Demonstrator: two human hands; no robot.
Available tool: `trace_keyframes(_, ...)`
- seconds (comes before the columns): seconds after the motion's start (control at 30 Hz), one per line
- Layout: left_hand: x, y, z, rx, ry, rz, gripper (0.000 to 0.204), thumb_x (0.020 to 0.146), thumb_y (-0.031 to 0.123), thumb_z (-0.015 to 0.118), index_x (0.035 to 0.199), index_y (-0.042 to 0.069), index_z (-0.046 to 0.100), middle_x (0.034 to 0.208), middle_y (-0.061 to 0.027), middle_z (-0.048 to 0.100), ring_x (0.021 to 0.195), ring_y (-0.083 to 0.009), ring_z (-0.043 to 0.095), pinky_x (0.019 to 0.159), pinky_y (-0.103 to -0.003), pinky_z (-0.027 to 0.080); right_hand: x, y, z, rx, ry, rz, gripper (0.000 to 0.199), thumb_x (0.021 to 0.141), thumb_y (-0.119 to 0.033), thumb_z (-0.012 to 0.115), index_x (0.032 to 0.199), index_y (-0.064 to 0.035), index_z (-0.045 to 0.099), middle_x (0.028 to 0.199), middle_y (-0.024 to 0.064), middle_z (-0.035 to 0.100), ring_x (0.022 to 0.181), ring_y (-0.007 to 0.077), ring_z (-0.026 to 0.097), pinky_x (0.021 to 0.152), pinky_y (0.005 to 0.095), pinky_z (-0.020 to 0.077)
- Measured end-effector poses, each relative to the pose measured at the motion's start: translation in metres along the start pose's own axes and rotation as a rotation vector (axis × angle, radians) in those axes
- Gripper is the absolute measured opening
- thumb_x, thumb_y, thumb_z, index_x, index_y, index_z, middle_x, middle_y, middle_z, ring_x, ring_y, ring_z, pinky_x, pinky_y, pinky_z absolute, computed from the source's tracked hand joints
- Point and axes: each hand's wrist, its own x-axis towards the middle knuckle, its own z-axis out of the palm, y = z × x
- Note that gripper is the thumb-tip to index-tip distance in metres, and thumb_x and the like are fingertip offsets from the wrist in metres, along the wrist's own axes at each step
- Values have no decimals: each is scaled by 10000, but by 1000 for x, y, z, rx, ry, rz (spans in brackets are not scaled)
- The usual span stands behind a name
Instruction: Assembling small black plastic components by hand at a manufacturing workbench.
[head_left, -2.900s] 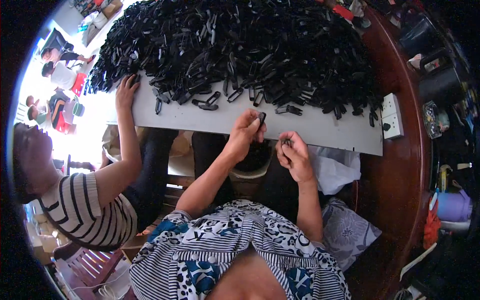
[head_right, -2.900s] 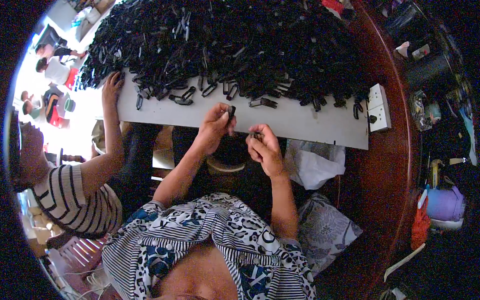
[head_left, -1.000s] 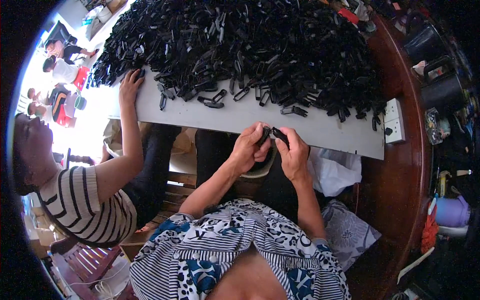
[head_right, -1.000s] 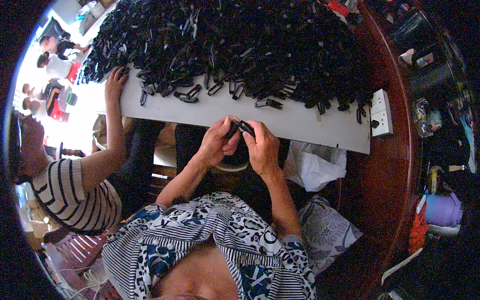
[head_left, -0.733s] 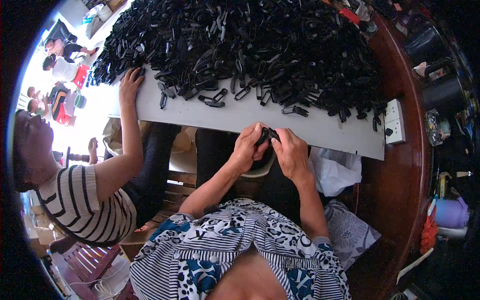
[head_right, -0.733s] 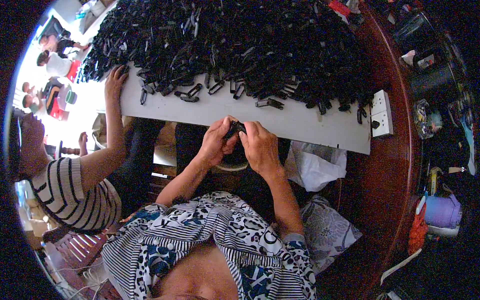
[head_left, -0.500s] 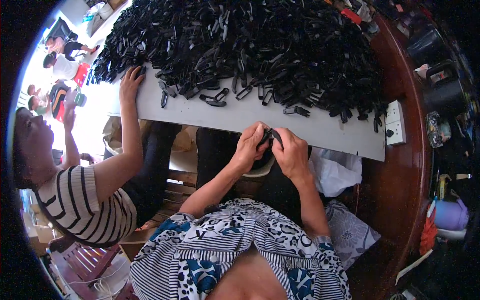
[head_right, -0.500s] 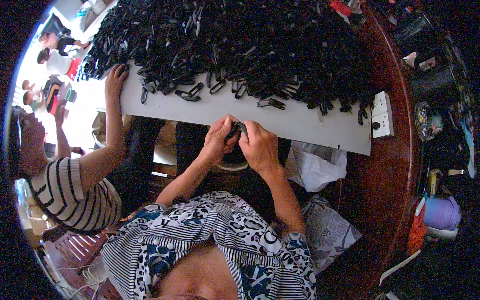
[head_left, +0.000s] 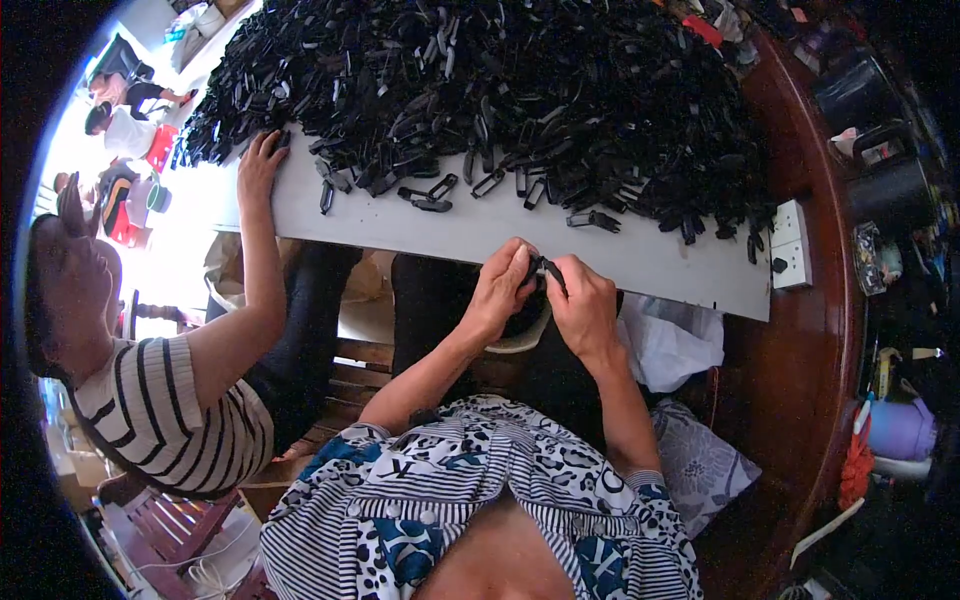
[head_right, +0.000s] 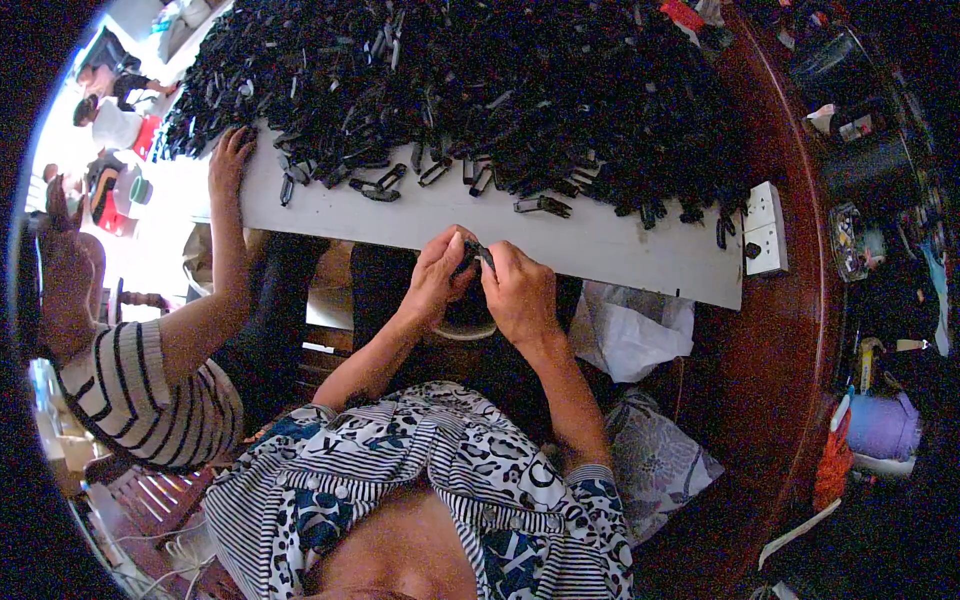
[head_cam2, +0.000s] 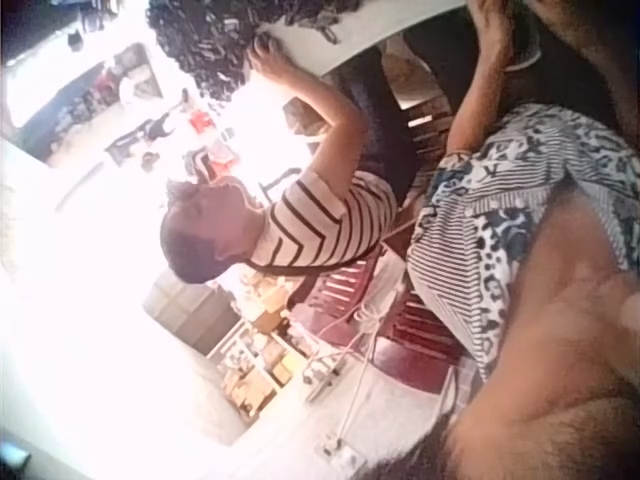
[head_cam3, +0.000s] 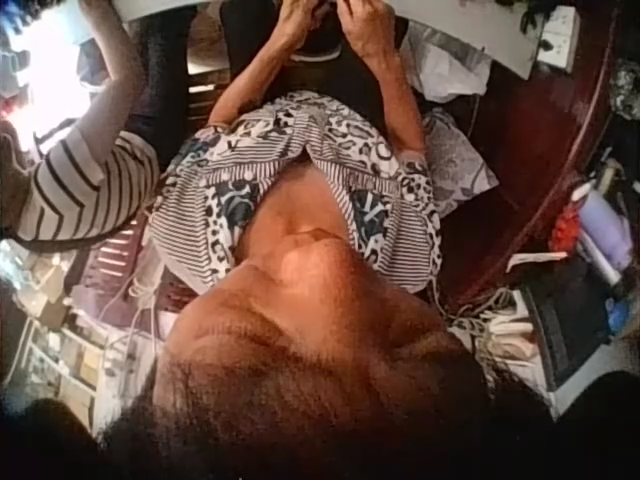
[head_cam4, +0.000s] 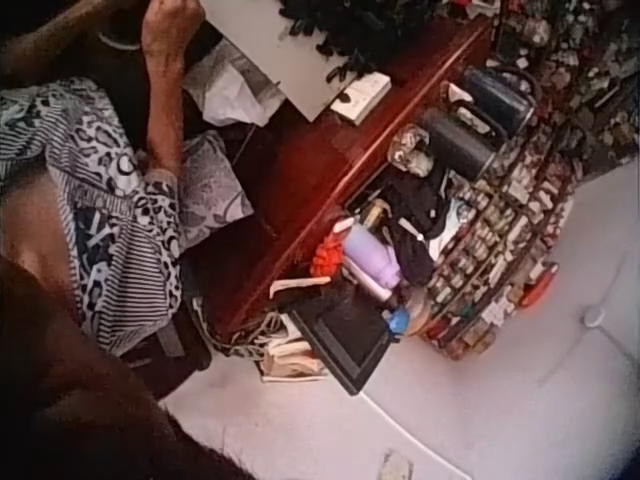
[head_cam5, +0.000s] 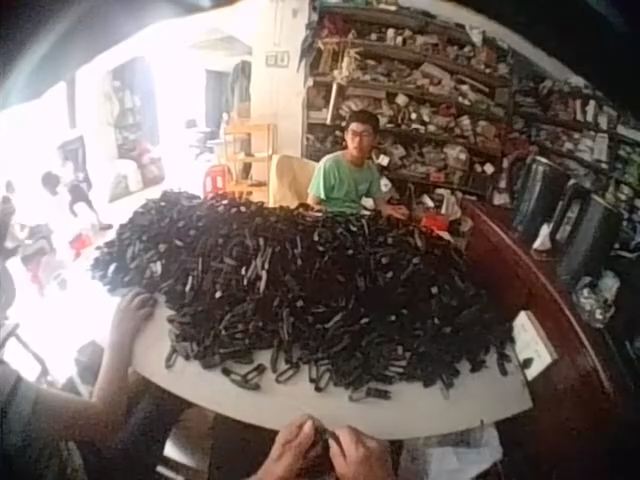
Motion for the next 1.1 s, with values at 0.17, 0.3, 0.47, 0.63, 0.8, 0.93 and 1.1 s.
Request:
trace_keyframes(0.17, 1, 0, 3, 29, -4, 22, 266, 979, 332, 383, 892, 99, 480, 568, 52, 336, 468, -38, 266, 398, -202, 203, 2, -1, 1, 31, 55, 18, 149, 781, -102, 607, 867, -26, 512, 740, 161, 576, 678, 358, 580, 590, 432, 449)
trace_keyframes(0.3, 2, -6, -1, 36, 5, 15, 257, 979, 319, 385, 878, 100, 475, 571, 55, 331, 463, -36, 270, 391, -198, 207, 5, -5, 0, -71, 6, -45, 108, 762, -44, 604, 805, -17, 509, 687, 144, 567, 638, 333, 577, 550, 407, 437)
trace_keyframes(0.47, 2, 3, 4, -36, 42, -91, 229, 973, 283, 401, 853, 100, 466, 579, 54, 329, 460, -36, 278, 388, -191, 223, 4, -2, -2, -134, -36, -121, 146, 725, -31, 607, 741, -26, 462, 655, 128, 536, 617, 329, 565, 532, 419, 427)
trace_keyframes(0.63, 0, 6, 10, 40, 41, 39, 224, 963, 227, 433, 791, 85, 461, 609, 50, 330, 486, -39, 301, 416, -199, 264, -1, 1, 1, -174, 25, -261, 104, 758, -72, 574, 773, -43, 475, 678, 118, 543, 607, 301, 590, 534, 411, 467)
trace_keyframes(0.8, 5, -9, 8, 90, 110, 132, 229, 962, 199, 429, 793, 53, 479, 666, 45, 374, 593, -45, 351, 505, -206, 306, -8, -7, 11, -125, 39, -136, 144, 758, -94, 605, 808, -25, 489, 707, 136, 558, 620, 319, 585, 562, 412, 470)
trace_keyframes(0.93, 8, -1, 8, -101, 87, 119, 200, 951, 205, 442, 869, 46, 533, 767, 21, 429, 720, -75, 393, 664, -219, 335, -16, -2, -2, 547, -20, 214, 404, 762, -214, 678, 1039, 38, 528, 732, 39, 558, 641, 163, 537, 603, 260, 427)
trace_keyframes(1.1, -1, 3, 20, -120, -158, 173, 231, 942, 234, 464, 944, 39, 589, 1033, -45, 527, 1020, -139, 448, 902, -258, 319, -26, 17, 13, 803, -78, 247, 436, 791, -233, 676, 1129, 11, 548, 981, 82, 628, 913, 159, 567, 831, 277, 424)
